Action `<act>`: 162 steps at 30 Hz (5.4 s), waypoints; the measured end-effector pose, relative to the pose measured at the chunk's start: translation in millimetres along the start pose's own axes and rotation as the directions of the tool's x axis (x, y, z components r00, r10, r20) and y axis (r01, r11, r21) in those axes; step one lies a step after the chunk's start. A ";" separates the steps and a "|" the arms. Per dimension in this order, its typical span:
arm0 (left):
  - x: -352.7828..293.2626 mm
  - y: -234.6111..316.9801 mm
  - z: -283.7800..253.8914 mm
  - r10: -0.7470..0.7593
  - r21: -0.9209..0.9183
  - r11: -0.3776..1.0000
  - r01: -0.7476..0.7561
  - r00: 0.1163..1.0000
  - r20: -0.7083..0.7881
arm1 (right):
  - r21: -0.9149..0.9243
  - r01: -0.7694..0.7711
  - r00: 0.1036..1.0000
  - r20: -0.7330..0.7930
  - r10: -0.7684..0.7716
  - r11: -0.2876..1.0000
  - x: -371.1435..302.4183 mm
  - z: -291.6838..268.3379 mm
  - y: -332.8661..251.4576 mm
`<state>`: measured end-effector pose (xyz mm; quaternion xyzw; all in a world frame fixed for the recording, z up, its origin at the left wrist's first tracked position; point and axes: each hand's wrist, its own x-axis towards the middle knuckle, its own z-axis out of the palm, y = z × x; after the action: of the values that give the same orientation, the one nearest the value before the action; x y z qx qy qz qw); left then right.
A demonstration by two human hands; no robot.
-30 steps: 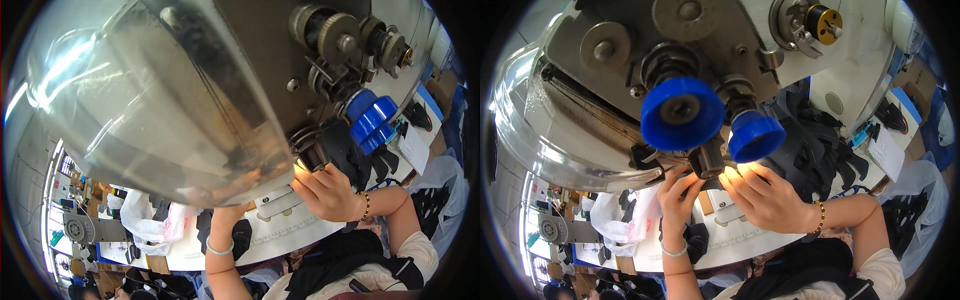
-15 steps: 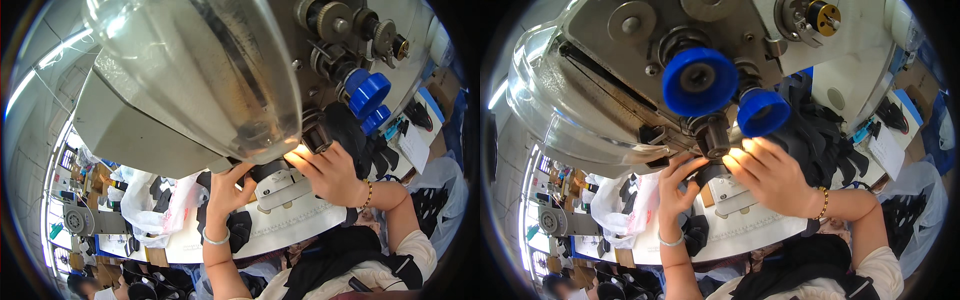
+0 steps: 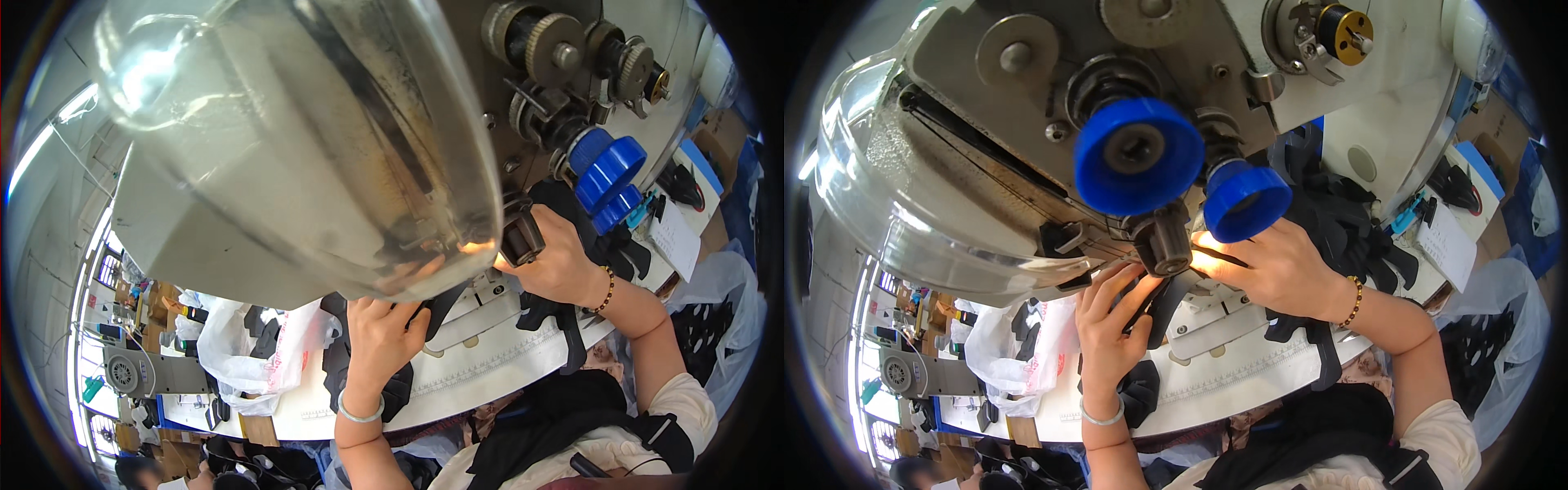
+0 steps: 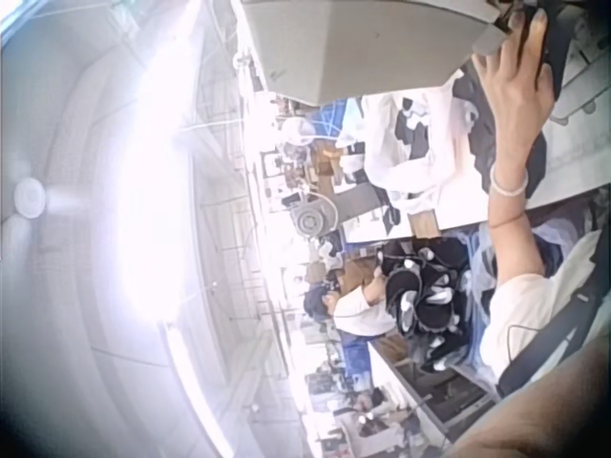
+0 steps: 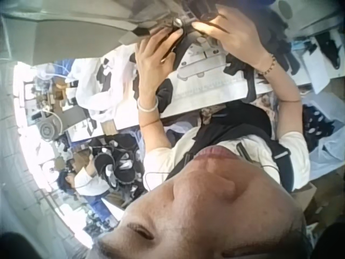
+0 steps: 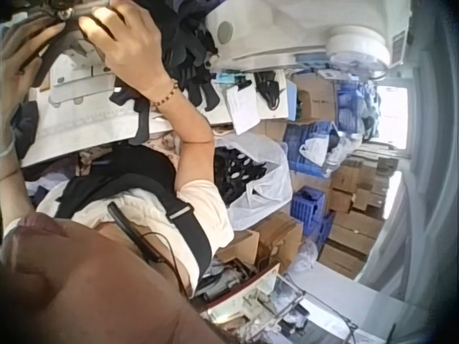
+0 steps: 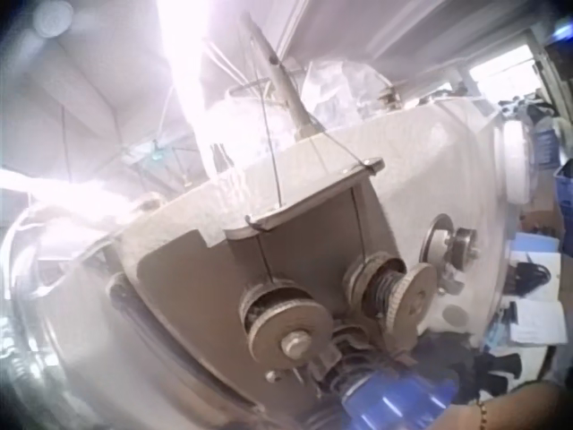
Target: The person aligns fabric pieces together and feeds them through an industrial sewing machine, stitching the edges together by hand.
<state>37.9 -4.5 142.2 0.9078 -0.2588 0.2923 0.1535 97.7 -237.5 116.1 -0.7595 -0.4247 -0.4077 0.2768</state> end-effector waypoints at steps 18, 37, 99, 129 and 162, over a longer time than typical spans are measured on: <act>-0.6 4.5 7.4 0.177 0.189 0.969 -0.157 0.980 -0.092 | 0.153 -0.069 0.997 -0.031 0.075 0.986 8.8 3.1 9.8; 3.0 11.9 0.7 0.128 0.241 0.963 -0.118 0.991 -0.026 | 0.099 -0.006 0.999 -0.041 0.010 0.995 10.6 2.8 12.6; 6.2 3.4 -4.8 0.254 -0.012 0.967 -0.254 0.966 0.047 | 0.181 -0.016 0.998 0.054 0.006 0.983 -4.4 16.7 -7.5; 0.9 17.3 11.3 0.255 0.196 0.948 -0.251 0.967 0.006 | 0.668 -0.673 0.689 0.411 0.597 0.316 16.1 -7.6 14.4; -1.3 7.1 21.7 0.263 -0.021 0.964 -0.267 0.958 -0.114 | 0.250 0.184 0.983 -0.068 -0.172 0.951 -26.5 12.1 -11.7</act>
<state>42.8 -19.1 125.3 0.8446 -0.3742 0.3552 0.1432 84.1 -233.7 88.1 -0.6666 -0.5340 -0.3902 0.3438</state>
